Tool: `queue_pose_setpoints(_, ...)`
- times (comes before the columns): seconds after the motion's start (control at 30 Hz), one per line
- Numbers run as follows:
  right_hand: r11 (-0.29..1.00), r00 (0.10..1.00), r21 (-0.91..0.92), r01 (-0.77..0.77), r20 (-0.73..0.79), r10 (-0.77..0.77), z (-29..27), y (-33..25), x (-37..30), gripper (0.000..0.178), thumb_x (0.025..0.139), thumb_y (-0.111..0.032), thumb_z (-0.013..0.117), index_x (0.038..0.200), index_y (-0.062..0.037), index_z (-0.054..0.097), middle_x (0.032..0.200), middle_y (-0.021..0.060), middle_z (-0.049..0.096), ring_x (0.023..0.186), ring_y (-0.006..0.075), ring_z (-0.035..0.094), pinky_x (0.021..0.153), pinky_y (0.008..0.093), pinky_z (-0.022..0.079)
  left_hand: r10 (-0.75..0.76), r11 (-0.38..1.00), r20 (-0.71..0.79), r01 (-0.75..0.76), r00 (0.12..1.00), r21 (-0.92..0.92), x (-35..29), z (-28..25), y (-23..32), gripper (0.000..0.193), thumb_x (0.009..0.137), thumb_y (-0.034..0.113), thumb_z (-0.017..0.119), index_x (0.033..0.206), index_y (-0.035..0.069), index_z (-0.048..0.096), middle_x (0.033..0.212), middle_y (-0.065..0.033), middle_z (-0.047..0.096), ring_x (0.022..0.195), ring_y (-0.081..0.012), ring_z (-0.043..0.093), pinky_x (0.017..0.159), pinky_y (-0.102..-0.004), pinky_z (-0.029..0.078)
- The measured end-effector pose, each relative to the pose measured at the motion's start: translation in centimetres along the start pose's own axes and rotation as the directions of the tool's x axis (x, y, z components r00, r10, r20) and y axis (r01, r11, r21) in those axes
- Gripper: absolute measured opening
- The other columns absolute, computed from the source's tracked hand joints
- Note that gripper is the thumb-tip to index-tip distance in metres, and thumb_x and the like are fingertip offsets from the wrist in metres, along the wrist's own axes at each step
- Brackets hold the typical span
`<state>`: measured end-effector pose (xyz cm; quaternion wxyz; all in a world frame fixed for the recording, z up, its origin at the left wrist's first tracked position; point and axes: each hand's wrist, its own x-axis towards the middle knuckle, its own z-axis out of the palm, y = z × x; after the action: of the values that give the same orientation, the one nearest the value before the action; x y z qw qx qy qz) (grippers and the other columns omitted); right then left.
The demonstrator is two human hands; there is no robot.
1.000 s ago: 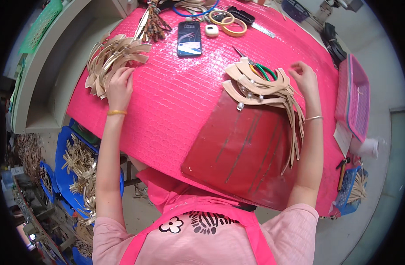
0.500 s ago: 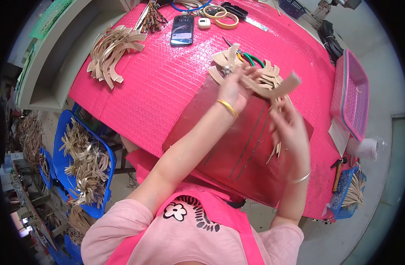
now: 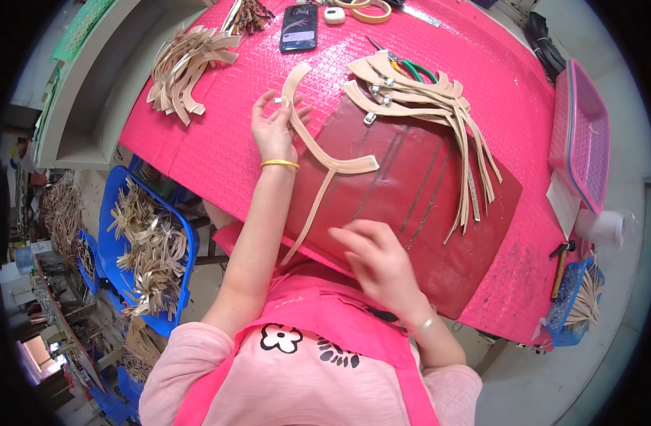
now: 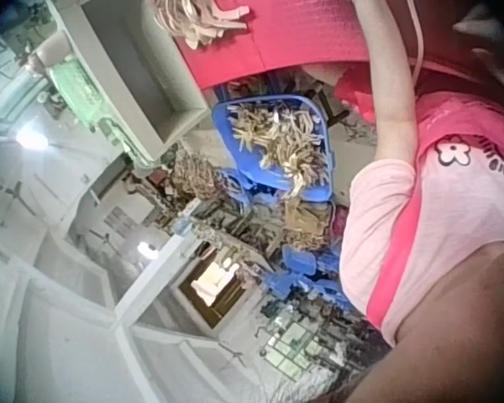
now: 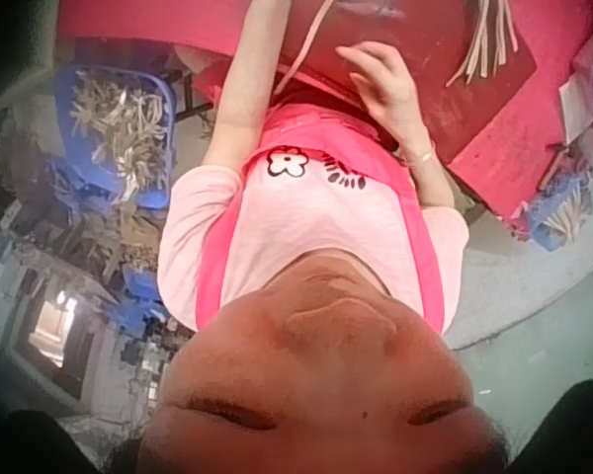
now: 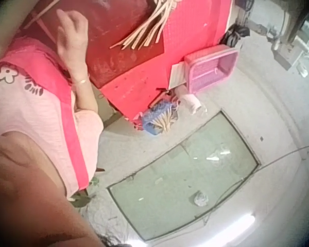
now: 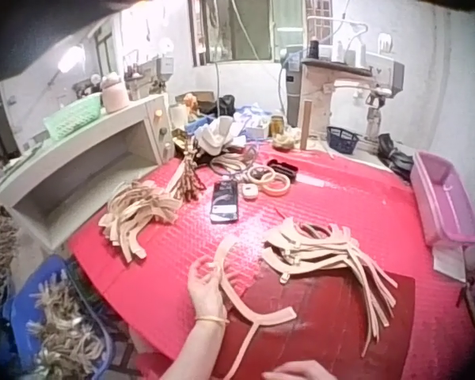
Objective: Manually assembling metal buckles onto leather shoe strap components at a workstation.
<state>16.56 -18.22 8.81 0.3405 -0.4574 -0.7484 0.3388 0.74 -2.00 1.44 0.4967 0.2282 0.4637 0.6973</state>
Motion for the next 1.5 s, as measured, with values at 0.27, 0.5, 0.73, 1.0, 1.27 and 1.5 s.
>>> queue_pose_setpoints(0.27,0.820,0.896,-0.368,0.438,0.254,-0.364,9.3,3.1,0.5,0.017,0.069,-0.014,0.051,0.085,-0.0088,0.054,0.095,0.0055,0.051,0.097,0.0187,0.046,0.085,0.0350,0.030,-0.264,0.962,0.147,0.249,0.953,0.112,1.4,-2.7,1.6,0.020,0.083,0.005,0.044,0.102,0.000,0.049,0.086,-0.0110,0.059,0.071,-0.0202,0.062,0.060,-0.0262,0.052)
queue_pose_setpoints(0.5,0.809,0.957,0.535,0.242,-0.269,-0.108,5.6,-0.5,2.3,0.013,0.080,0.002,0.044,0.092,-0.0032,0.048,0.082,0.0115,0.057,0.089,0.0251,0.055,0.088,0.0425,0.037,-0.241,0.968,0.148,0.248,0.959,-0.031,1.1,-3.9,1.2,0.021,0.082,0.002,0.046,0.102,-0.001,0.053,0.087,-0.0112,0.060,0.078,-0.0225,0.061,0.063,-0.0275,0.052)
queue_pose_setpoints(0.73,0.291,0.945,0.949,-0.119,0.019,0.325,1.7,-1.4,5.4,0.017,0.089,-0.012,0.038,0.091,0.0007,0.049,0.052,-0.0007,0.041,0.045,0.0064,0.039,0.044,0.0182,0.030,-0.225,0.950,0.172,0.255,0.959,-0.178,0.2,-4.6,1.9,0.022,0.083,0.003,0.044,0.103,-0.002,0.052,0.091,-0.0128,0.059,0.082,-0.0228,0.060,0.070,-0.0282,0.051)
queue_pose_setpoints(1.0,0.931,0.938,0.318,-0.179,-0.231,0.259,5.6,1.0,11.0,0.009,0.079,-0.005,0.054,0.084,0.0023,0.057,0.061,0.0002,0.055,0.050,0.0026,0.048,0.044,0.0171,0.036,-0.141,0.940,0.434,0.257,0.890,-0.223,-3.3,-4.4,4.3,0.029,0.084,0.010,0.048,0.110,-0.003,0.048,0.092,-0.0115,0.059,0.082,-0.0184,0.059,0.075,-0.0289,0.048)
queue_pose_setpoints(1.27,0.982,0.939,0.148,-0.115,-0.306,0.156,5.4,-0.1,11.1,0.008,0.075,-0.006,0.058,0.081,-0.0016,0.058,0.057,0.0056,0.056,0.049,0.0052,0.052,0.042,0.0210,0.037,-0.112,0.893,0.545,0.325,0.831,-0.312,-3.5,-5.0,4.5,0.028,0.081,0.005,0.051,0.108,-0.002,0.050,0.095,-0.0115,0.058,0.085,-0.0181,0.057,0.077,-0.0296,0.047)
queue_pose_setpoints(1.5,0.980,0.970,-0.186,-0.068,-0.242,0.021,4.3,-0.6,11.5,0.009,0.073,-0.010,0.058,0.080,-0.0054,0.058,0.060,0.0089,0.057,0.049,0.0201,0.056,0.045,0.0286,0.041,-0.171,0.929,0.594,0.329,0.786,-0.168,-3.4,-5.6,5.9,0.026,0.080,0.004,0.052,0.105,-0.001,0.052,0.097,-0.0110,0.058,0.087,-0.0175,0.057,0.078,-0.0284,0.047)
